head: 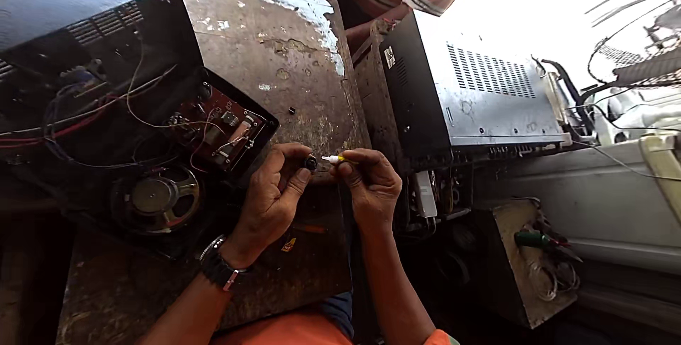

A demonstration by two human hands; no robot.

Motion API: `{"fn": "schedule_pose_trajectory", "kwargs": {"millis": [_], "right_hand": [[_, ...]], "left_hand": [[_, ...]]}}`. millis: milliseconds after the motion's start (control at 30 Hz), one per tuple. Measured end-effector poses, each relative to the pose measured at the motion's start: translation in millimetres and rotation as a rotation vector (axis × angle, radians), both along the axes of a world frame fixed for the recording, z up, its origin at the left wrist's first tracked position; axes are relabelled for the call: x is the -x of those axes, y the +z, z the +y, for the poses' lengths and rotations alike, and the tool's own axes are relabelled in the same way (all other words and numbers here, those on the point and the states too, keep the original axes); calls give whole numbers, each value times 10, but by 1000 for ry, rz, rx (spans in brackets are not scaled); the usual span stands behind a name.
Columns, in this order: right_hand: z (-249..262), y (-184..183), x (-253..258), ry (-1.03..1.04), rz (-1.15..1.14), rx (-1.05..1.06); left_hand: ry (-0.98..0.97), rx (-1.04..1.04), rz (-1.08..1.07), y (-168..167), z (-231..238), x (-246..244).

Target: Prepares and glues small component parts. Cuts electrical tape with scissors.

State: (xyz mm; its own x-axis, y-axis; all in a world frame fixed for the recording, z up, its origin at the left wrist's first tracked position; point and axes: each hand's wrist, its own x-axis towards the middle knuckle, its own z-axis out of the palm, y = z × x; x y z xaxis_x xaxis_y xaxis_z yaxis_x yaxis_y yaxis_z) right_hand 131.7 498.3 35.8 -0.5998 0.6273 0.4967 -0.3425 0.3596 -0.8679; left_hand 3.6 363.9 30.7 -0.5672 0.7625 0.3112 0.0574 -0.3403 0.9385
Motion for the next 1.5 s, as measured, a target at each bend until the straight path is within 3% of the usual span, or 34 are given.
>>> {"fn": "schedule_pose_trajectory", "kwargs": {"millis": [133,333,433,733,1000,1500], "right_hand": [[-61,57,-1,-38,3,-97],[-77,-23,12,96,87,173],[-116,-22,13,117,99,203],[-164,53,6,-66,31,-99],[-156,74,29,-167,18,-276],[-123,158,47,-177,-55,-452]], "left_hand": [[-53,-1,-97,29,-21,37],[-105,-54,-228,12,3,58],[-117,-110,-245,-15,26,49],[-194,-141,-350,-26,16,87],[-188,-54,-312,-13,19,85],[-177,-14,-246,11,14,80]]}}
